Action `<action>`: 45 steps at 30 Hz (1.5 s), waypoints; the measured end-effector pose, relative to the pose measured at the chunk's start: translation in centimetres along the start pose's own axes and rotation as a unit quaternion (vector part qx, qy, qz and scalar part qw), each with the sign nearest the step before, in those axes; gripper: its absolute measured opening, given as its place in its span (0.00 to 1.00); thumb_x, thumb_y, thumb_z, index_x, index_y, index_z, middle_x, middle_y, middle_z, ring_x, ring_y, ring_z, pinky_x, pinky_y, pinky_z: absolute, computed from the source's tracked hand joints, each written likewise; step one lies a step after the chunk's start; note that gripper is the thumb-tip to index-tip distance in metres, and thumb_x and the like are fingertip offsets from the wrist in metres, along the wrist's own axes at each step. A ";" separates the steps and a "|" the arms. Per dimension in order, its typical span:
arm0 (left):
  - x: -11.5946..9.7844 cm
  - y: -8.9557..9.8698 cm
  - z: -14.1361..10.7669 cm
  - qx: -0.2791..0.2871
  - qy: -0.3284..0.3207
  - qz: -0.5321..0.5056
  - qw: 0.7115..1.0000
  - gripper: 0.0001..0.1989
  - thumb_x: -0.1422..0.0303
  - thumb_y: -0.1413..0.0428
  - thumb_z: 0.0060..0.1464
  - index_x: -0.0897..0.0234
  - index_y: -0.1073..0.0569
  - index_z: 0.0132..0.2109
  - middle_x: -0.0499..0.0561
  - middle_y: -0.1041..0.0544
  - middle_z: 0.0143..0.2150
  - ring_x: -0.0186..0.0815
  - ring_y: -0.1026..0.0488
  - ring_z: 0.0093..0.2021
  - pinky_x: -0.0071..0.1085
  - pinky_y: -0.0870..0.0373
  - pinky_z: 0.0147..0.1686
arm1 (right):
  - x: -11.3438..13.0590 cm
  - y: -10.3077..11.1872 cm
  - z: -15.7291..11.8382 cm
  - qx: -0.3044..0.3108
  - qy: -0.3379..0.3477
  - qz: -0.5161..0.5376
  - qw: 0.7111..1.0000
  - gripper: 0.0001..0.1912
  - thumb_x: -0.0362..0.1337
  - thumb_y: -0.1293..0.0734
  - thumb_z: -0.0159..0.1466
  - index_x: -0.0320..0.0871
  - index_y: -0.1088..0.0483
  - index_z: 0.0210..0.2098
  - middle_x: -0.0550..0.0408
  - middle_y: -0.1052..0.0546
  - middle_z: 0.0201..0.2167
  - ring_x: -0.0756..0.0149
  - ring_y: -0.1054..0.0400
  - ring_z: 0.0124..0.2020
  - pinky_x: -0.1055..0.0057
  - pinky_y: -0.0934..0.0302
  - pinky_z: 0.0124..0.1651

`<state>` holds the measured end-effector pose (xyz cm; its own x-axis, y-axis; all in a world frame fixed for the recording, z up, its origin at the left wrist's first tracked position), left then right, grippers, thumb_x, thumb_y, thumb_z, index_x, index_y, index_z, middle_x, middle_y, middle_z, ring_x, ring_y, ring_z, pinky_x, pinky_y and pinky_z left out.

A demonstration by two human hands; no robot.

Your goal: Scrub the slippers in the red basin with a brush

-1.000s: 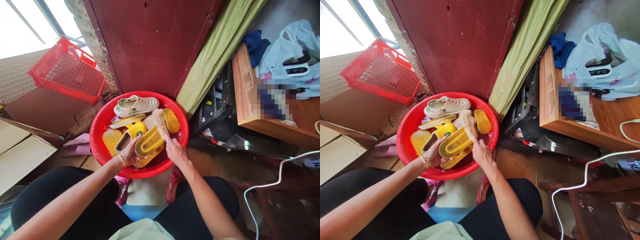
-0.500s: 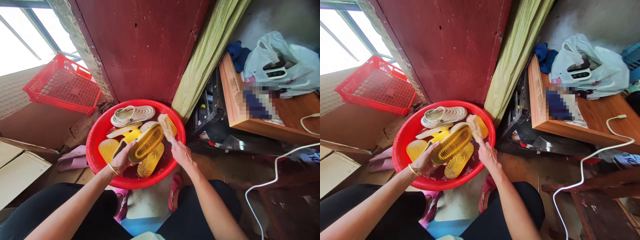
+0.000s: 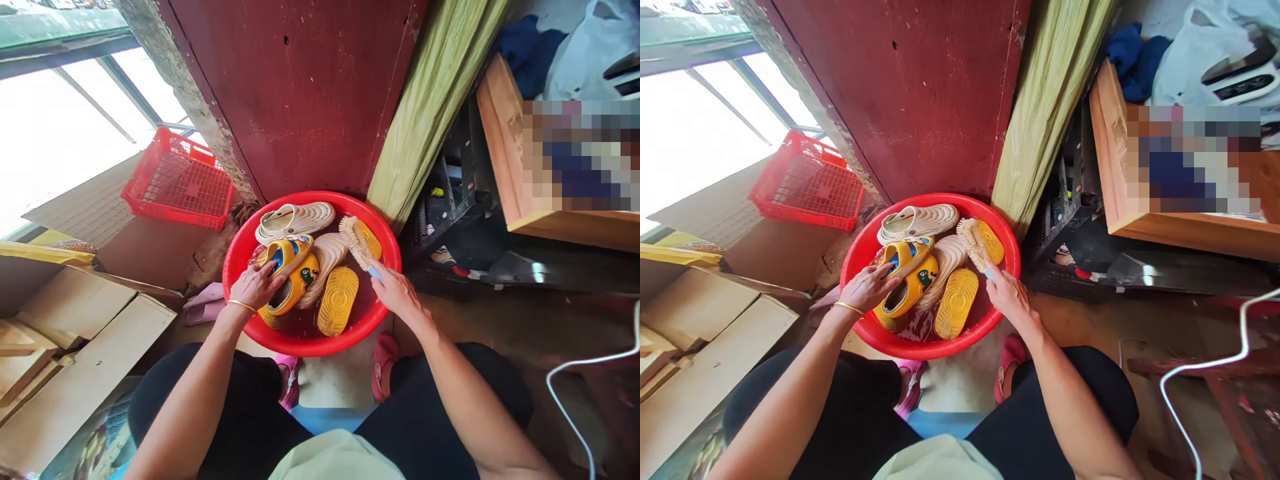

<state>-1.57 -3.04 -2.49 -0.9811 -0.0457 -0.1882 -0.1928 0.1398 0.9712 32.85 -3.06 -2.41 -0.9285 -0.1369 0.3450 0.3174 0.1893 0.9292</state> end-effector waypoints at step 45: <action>-11.3 -7.5 -1.9 -0.072 -0.092 -0.182 0.976 0.51 0.61 0.39 0.51 0.80 0.53 0.74 0.77 0.35 0.70 0.61 0.35 0.69 0.55 0.36 0.67 | 4.5 -2.0 -3.9 0.034 0.085 -0.092 0.992 0.31 0.38 0.46 0.76 0.56 0.50 0.77 0.48 0.22 0.49 0.59 0.23 0.41 0.69 0.31 0.41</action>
Point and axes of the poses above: each hand's wrist, its own z-axis towards the middle knuckle, its own y-axis out of the back of the hand, x = y × z, the point moved 8 cm from there along z, towards the middle knuckle
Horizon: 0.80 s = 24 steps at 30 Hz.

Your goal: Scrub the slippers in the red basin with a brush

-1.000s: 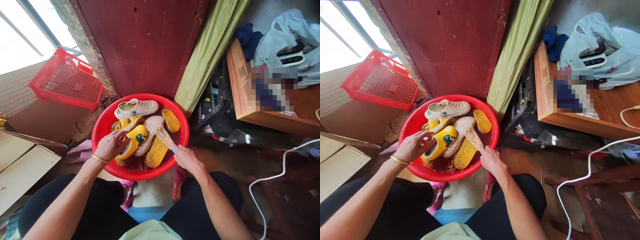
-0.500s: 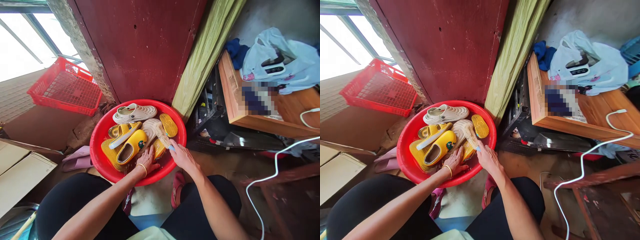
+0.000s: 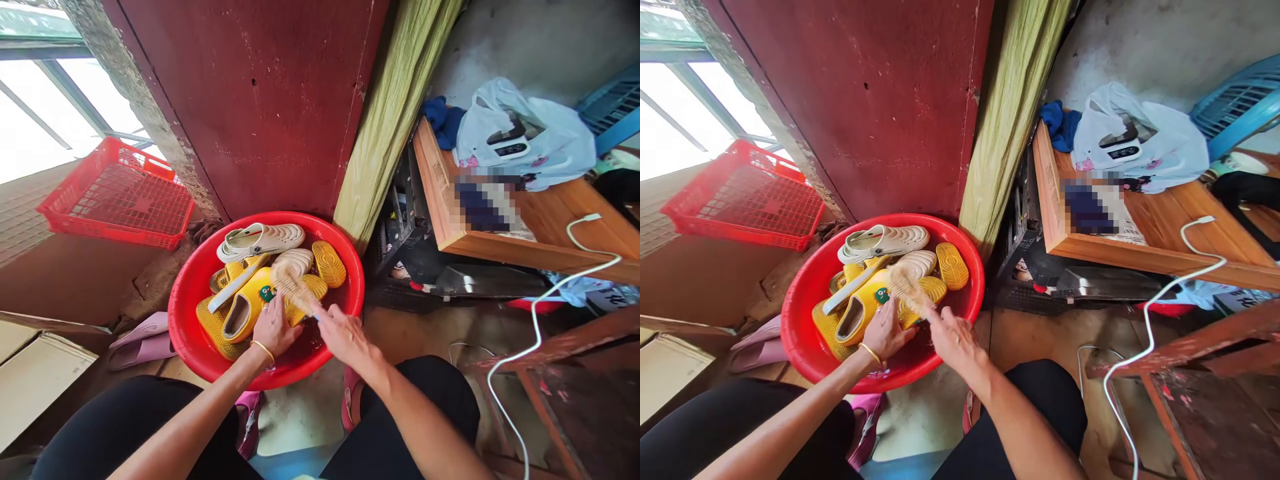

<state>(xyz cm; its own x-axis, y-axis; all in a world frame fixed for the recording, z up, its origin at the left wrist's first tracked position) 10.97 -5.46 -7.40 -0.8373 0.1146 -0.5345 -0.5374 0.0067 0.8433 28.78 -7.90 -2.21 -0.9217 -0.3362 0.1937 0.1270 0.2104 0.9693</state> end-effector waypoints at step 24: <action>1.5 1.1 -0.8 0.074 0.303 -0.660 0.684 0.20 0.53 0.43 0.57 0.63 0.24 0.49 0.61 0.17 0.43 0.53 0.18 0.43 0.42 0.21 0.32 | 3.5 -0.2 2.2 -0.078 0.085 -0.060 0.992 0.35 0.32 0.46 0.75 0.55 0.55 0.78 0.45 0.23 0.46 0.58 0.24 0.39 0.64 0.29 0.45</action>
Point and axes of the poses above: each hand's wrist, its own z-axis towards the middle knuckle, its own y-axis out of the back of the hand, x = y × z, the point moved 8 cm from there along z, towards the middle knuckle
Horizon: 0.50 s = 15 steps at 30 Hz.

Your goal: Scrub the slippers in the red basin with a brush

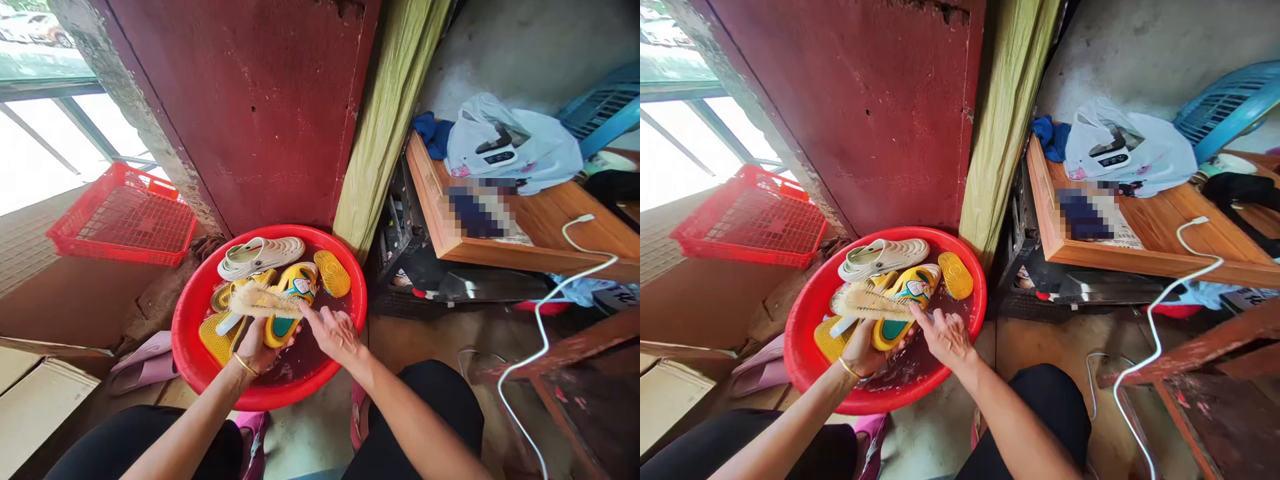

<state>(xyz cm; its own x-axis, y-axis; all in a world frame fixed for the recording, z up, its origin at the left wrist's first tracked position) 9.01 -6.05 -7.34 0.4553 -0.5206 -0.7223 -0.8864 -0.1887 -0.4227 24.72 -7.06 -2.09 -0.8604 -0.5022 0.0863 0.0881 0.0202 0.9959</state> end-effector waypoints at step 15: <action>-2.8 0.5 -1.0 -0.023 -0.071 -0.038 0.997 0.26 0.54 0.36 0.54 0.60 0.25 0.57 0.55 0.17 0.45 0.44 0.19 0.40 0.35 0.20 0.33 | -7.3 -0.1 -0.2 0.034 -0.187 0.144 0.971 0.30 0.38 0.45 0.76 0.51 0.48 0.76 0.49 0.16 0.47 0.59 0.21 0.47 0.66 0.29 0.51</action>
<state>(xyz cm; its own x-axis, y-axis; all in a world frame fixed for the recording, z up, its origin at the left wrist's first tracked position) 7.23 -5.54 -4.93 0.5254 -0.3815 -0.7606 -0.8505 -0.2627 -0.4557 31.11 -3.55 -2.80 -0.9286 -0.1175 0.3520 0.3293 0.1764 0.9276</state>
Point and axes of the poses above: each hand's wrist, its own z-axis towards the middle knuckle, its own y-axis out of the back of the hand, x = y × z, the point moved 8 cm from there along z, towards the middle knuckle
